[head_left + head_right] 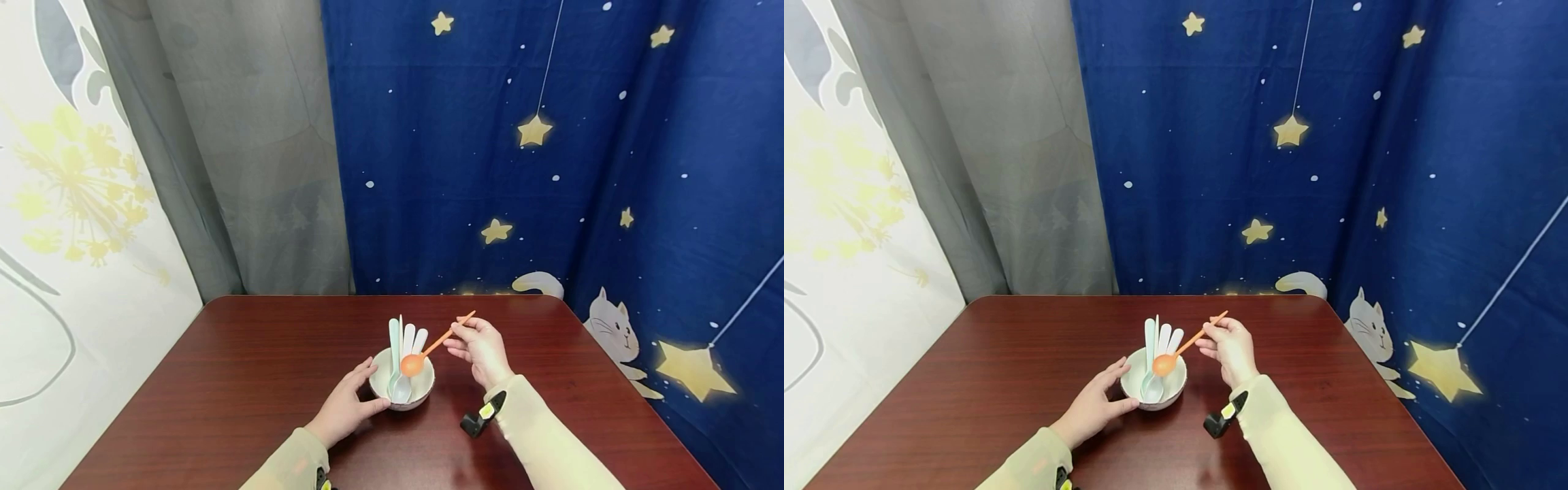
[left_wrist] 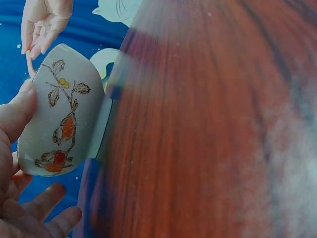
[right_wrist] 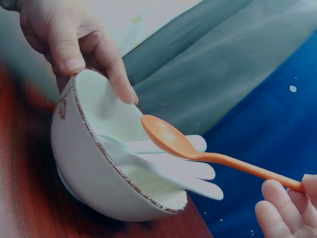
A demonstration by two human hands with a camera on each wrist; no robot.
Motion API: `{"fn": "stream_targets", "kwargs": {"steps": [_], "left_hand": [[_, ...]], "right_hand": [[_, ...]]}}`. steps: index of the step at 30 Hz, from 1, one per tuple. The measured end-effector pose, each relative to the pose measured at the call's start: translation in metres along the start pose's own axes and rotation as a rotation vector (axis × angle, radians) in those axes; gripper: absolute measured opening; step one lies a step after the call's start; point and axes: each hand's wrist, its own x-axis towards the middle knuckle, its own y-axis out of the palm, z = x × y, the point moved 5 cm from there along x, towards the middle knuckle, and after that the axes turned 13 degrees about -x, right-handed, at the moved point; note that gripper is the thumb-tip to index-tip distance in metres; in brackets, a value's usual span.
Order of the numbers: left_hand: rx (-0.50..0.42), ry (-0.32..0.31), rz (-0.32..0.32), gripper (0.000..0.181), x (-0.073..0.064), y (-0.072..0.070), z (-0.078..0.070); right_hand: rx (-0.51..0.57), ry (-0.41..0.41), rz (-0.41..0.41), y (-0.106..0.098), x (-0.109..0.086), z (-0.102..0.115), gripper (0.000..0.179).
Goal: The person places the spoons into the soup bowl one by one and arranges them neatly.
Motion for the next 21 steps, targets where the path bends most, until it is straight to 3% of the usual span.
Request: {"fn": "stream_targets", "kwargs": {"steps": [21], "left_hand": [[0.014,0.008,0.0,0.079,0.0,0.0,0.001]], "right_hand": [[-0.099,-0.005,0.11,0.022,-0.001,-0.011,0.022]]}}
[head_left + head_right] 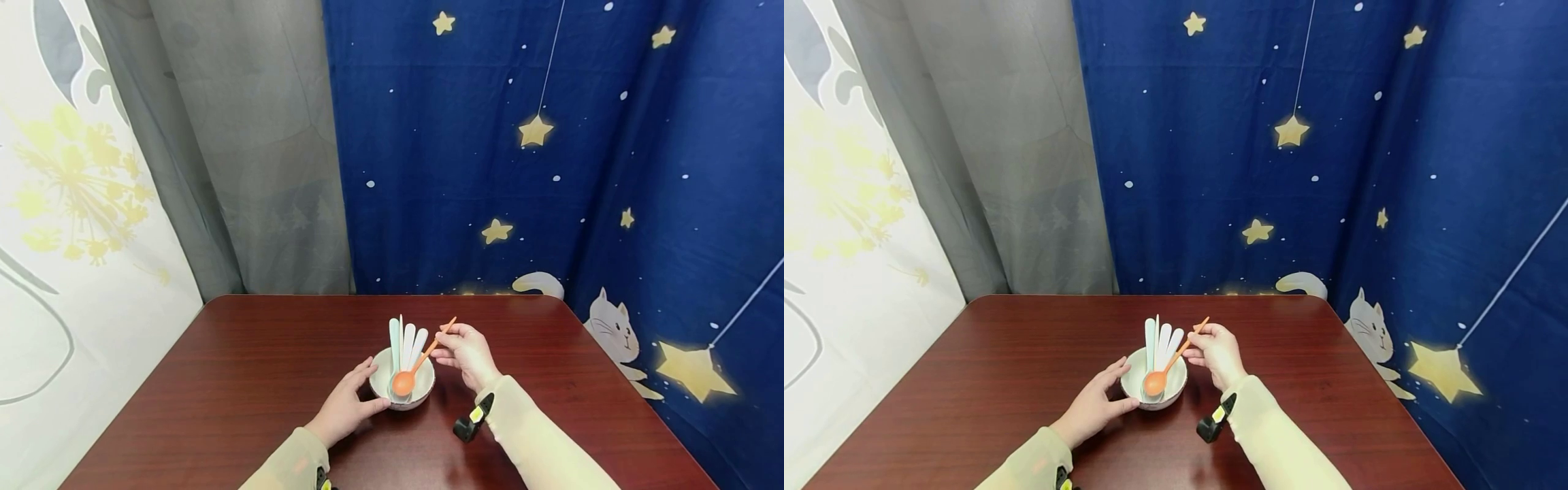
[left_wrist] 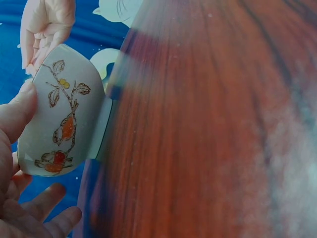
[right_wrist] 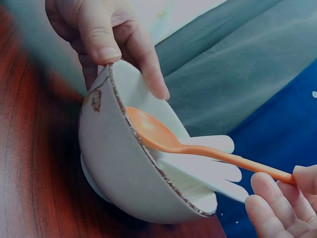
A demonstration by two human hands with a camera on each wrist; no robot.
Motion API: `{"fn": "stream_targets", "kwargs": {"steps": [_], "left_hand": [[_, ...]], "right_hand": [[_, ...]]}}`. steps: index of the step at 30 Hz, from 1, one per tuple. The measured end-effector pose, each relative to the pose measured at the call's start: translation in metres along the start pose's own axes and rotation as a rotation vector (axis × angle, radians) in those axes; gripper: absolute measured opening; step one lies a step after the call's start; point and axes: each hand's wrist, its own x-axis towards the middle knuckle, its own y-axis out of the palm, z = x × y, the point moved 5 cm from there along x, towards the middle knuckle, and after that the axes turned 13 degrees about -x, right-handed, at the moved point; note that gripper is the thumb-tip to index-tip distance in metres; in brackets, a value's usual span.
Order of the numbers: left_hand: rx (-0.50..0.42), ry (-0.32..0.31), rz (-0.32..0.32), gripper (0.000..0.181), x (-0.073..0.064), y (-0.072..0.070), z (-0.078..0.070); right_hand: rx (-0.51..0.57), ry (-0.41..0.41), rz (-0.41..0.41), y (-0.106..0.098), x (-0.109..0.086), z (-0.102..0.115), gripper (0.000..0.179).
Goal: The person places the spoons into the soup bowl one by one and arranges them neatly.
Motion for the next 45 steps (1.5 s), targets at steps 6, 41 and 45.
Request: {"fn": "stream_targets", "kwargs": {"steps": [6,41,45], "left_hand": [[-0.01,-0.011,0.002,0.079,0.0,0.0,0.0],[-0.001,-0.018,0.011,0.079,0.0,-0.001,-0.002],[0.001,-0.021,0.016,0.079,0.0,-0.001,-0.001]], "right_hand": [[-0.001,-0.009,0.015,0.004,0.001,-0.003,0.024],[-0.161,0.049,-0.039,0.013,0.012,-0.022,0.018],[-0.177,0.043,-0.042,0.015,0.013,-0.021,0.018]]}}
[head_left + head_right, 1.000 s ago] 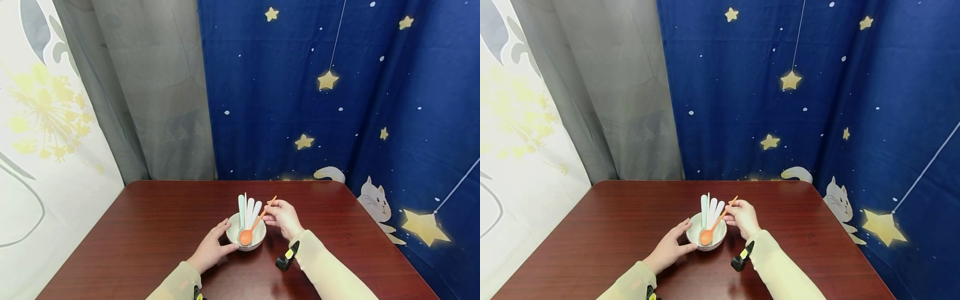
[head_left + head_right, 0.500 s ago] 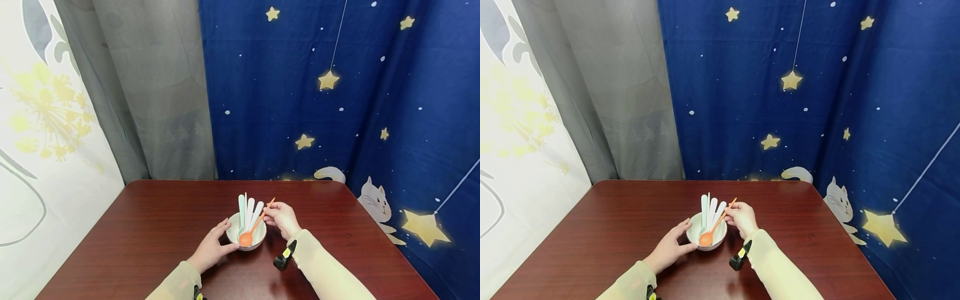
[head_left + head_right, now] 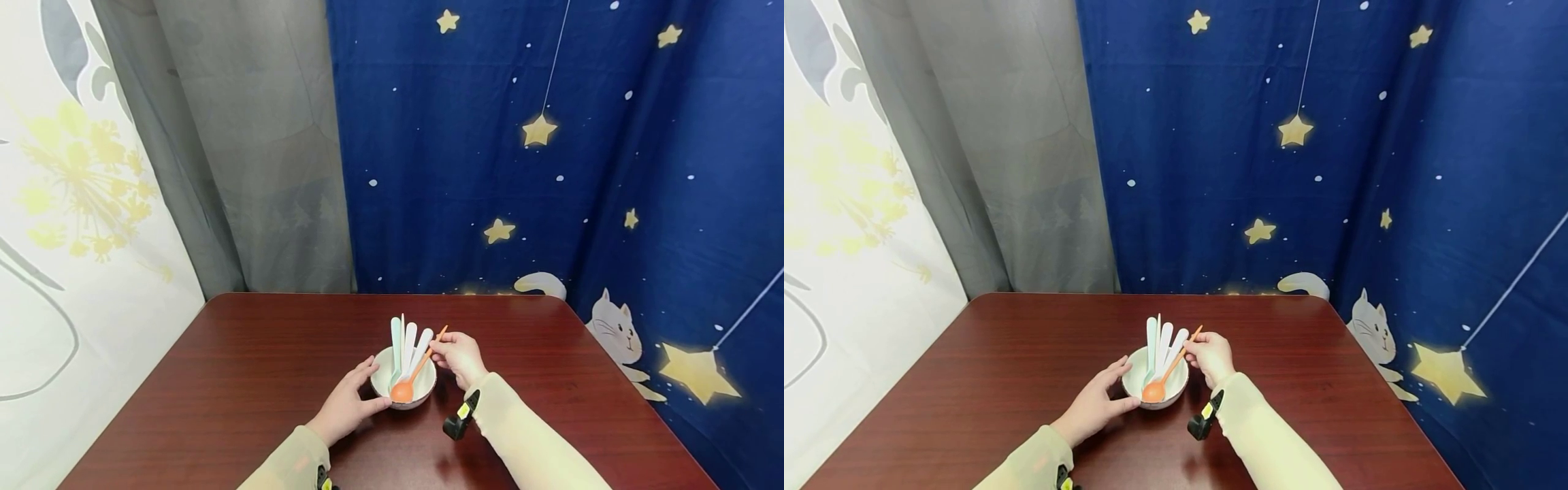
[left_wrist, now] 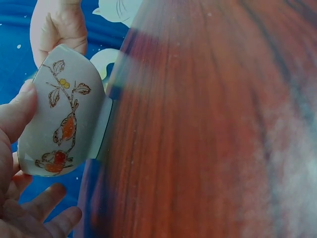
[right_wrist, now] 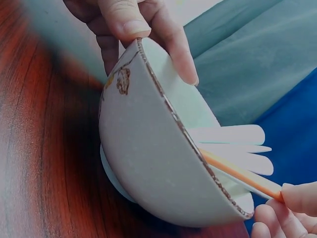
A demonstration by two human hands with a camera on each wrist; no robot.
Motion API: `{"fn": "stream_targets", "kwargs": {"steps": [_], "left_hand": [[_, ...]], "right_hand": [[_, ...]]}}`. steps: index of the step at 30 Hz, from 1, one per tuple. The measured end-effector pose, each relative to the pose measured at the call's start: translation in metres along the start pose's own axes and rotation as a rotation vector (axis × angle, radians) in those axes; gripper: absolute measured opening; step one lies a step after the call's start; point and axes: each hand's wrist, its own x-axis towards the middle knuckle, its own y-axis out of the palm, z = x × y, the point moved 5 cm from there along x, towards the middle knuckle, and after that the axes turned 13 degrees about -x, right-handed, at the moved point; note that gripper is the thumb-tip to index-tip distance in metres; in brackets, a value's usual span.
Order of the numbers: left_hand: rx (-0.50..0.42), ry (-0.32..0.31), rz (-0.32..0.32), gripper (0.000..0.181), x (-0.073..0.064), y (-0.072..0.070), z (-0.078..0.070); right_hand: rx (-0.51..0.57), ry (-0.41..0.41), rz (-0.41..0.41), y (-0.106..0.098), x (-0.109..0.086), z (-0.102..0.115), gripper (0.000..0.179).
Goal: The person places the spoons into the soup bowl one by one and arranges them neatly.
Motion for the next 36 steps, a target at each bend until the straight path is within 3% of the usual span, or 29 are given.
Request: {"fn": "stream_targets", "kwargs": {"steps": [19,36], "left_hand": [[0.001,0.003,-0.001,0.08,0.0,0.0,0.001],[0.001,0.001,-0.003,0.079,0.0,0.0,0.001]], "right_hand": [[-0.067,0.039,0.002,0.009,0.009,-0.004,0.025],[-0.087,0.026,0.002,0.015,0.012,-0.007,0.03]]}}
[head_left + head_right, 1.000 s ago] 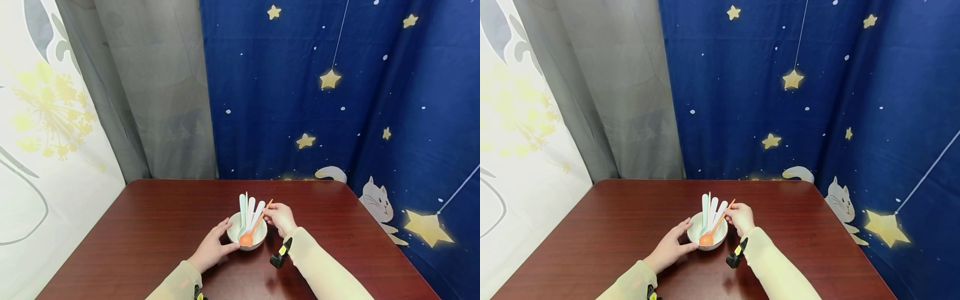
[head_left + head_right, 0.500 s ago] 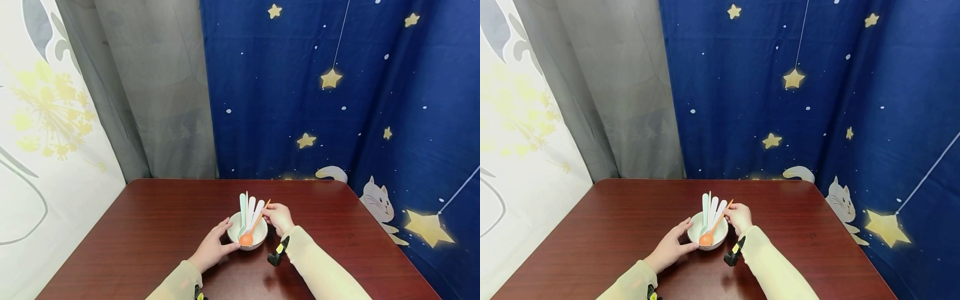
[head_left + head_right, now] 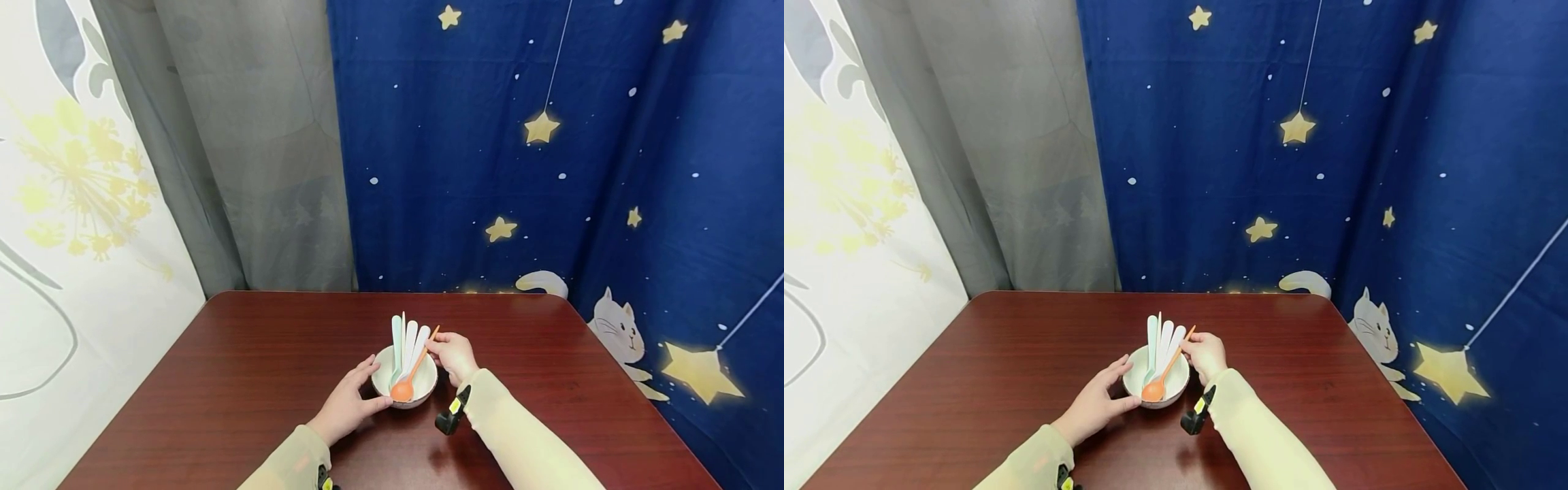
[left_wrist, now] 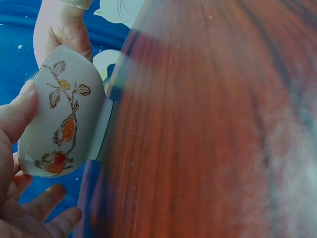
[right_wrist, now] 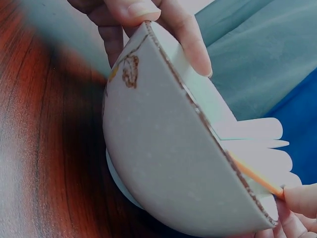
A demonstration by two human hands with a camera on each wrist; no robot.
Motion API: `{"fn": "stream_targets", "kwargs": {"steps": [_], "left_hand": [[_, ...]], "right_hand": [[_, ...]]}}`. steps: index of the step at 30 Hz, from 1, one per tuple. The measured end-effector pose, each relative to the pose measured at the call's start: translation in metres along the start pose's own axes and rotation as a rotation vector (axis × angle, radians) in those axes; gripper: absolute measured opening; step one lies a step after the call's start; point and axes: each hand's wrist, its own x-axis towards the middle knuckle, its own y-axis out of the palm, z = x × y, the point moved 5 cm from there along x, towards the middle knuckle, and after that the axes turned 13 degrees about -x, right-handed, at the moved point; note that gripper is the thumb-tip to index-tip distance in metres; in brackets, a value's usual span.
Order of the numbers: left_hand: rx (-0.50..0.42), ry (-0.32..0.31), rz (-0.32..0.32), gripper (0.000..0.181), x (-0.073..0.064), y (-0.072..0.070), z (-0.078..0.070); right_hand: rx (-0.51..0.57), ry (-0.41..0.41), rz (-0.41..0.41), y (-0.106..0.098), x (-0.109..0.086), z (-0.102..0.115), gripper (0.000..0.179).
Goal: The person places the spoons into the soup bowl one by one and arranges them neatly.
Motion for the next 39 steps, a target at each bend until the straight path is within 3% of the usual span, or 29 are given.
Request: {"fn": "stream_targets", "kwargs": {"steps": [9,23,39], "left_hand": [[-0.005,0.001,0.001,0.081,0.0,0.0,0.0],[0.0,0.004,0.008,0.08,0.001,0.001,0.0],[-0.019,-0.001,0.009,0.082,-0.001,0.001,-0.002]], "right_hand": [[-0.02,0.0,0.003,0.0,-0.001,-0.001,0.032],[0.037,0.035,0.034,-0.003,-0.003,-0.004,0.024],[0.017,-0.012,0.077,-0.016,-0.021,-0.006,0.04]]}}
